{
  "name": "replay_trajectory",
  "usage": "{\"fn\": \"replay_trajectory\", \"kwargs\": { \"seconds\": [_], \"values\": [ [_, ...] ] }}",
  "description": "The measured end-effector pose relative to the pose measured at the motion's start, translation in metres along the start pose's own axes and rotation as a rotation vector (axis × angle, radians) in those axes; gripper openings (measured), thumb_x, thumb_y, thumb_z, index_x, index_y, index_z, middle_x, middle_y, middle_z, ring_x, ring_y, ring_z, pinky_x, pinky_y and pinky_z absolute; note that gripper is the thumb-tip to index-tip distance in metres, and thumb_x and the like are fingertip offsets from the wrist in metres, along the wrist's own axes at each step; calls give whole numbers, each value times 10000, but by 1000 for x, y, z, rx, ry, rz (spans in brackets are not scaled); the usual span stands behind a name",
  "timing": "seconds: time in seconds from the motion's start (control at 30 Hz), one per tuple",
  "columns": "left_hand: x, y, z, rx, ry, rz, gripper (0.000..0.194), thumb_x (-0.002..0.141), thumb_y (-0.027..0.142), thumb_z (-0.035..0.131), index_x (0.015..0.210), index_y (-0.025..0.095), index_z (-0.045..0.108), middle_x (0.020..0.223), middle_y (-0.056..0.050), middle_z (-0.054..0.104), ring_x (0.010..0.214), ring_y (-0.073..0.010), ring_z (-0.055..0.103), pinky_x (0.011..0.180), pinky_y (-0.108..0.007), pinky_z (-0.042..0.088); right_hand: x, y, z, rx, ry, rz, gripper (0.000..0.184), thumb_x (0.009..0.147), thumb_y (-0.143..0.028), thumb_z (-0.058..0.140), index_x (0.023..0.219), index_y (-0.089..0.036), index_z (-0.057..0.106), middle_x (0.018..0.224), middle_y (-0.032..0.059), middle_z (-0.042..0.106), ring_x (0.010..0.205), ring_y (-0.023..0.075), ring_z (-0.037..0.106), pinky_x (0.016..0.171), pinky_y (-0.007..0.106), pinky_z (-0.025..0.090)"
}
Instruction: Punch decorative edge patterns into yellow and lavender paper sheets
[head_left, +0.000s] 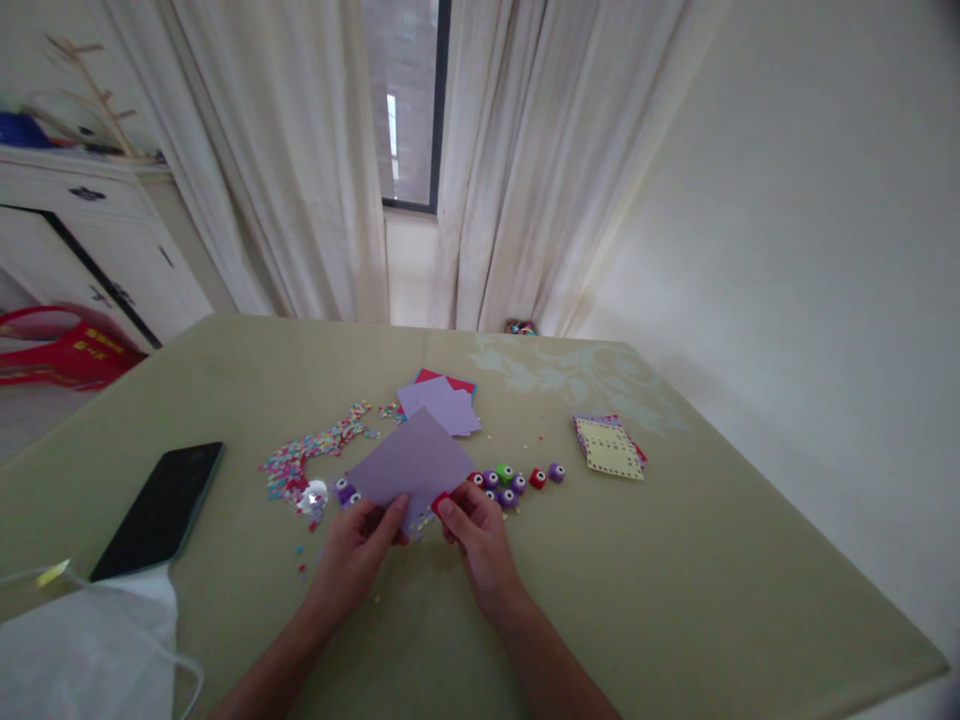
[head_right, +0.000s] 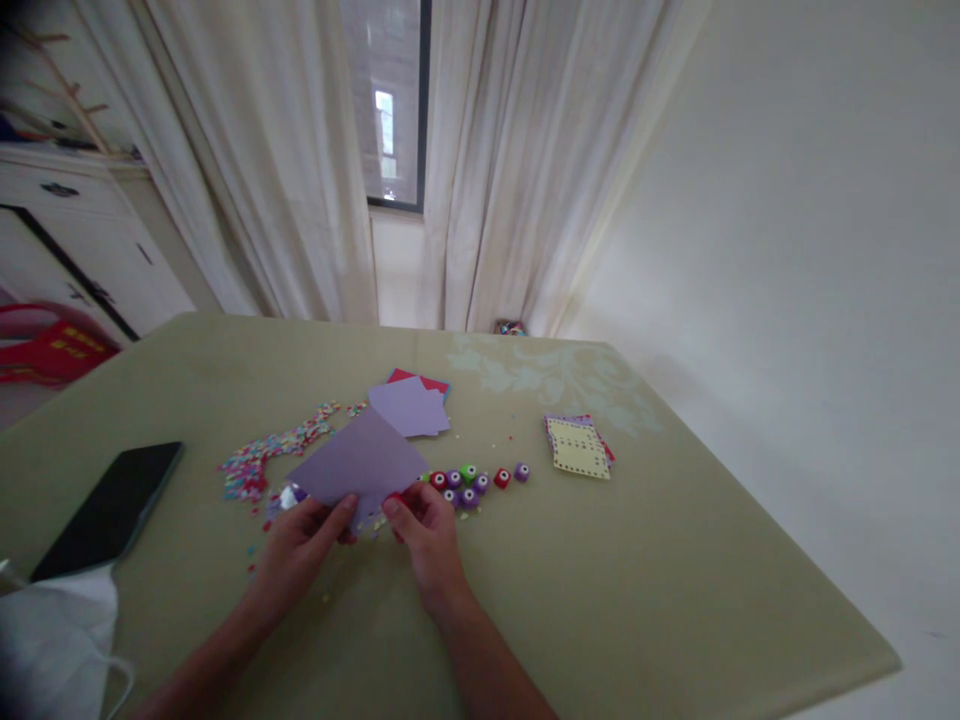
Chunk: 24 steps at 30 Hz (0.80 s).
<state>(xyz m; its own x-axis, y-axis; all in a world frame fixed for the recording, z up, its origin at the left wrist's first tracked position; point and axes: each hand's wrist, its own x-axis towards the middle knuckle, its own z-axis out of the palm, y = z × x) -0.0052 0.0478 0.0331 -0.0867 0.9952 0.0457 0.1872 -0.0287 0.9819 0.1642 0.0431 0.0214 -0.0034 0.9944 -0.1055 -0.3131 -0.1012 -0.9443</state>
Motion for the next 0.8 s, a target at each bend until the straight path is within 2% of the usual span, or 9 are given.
{"fn": "replay_trajectory", "kwargs": {
  "seconds": [0.23,0.4,0.53,0.8],
  "values": [
    [-3,-10,1,16,-71,67,403,886,520,698,634,206,694,548,-40,722,504,-203,681,508,-266,524,-1,3,-1,35,1,9,390,746,-519,892,839,-183,717,716,-21,595,619,120,427,587,255,344],
    [-5,-11,2,28,-101,60,380,906,490,682,664,199,717,568,-41,724,534,-207,687,528,-269,521,0,8,-4,46,-15,53,443,734,-575,885,823,-183,701,669,-48,515,567,99,322,540,252,268],
    [-6,-12,2,48,-110,67,398,904,504,673,654,198,722,563,-45,723,529,-206,679,528,-271,512,1,7,-5,55,-30,88,467,722,-580,898,922,-192,731,674,-54,518,548,91,277,516,249,211],
    [-6,-12,6,104,-134,74,468,909,513,636,563,208,711,539,-47,714,520,-200,668,518,-265,491,0,0,-3,42,-15,70,449,698,-570,910,854,-183,743,642,-34,523,593,121,383,547,258,293]
  ]
}}
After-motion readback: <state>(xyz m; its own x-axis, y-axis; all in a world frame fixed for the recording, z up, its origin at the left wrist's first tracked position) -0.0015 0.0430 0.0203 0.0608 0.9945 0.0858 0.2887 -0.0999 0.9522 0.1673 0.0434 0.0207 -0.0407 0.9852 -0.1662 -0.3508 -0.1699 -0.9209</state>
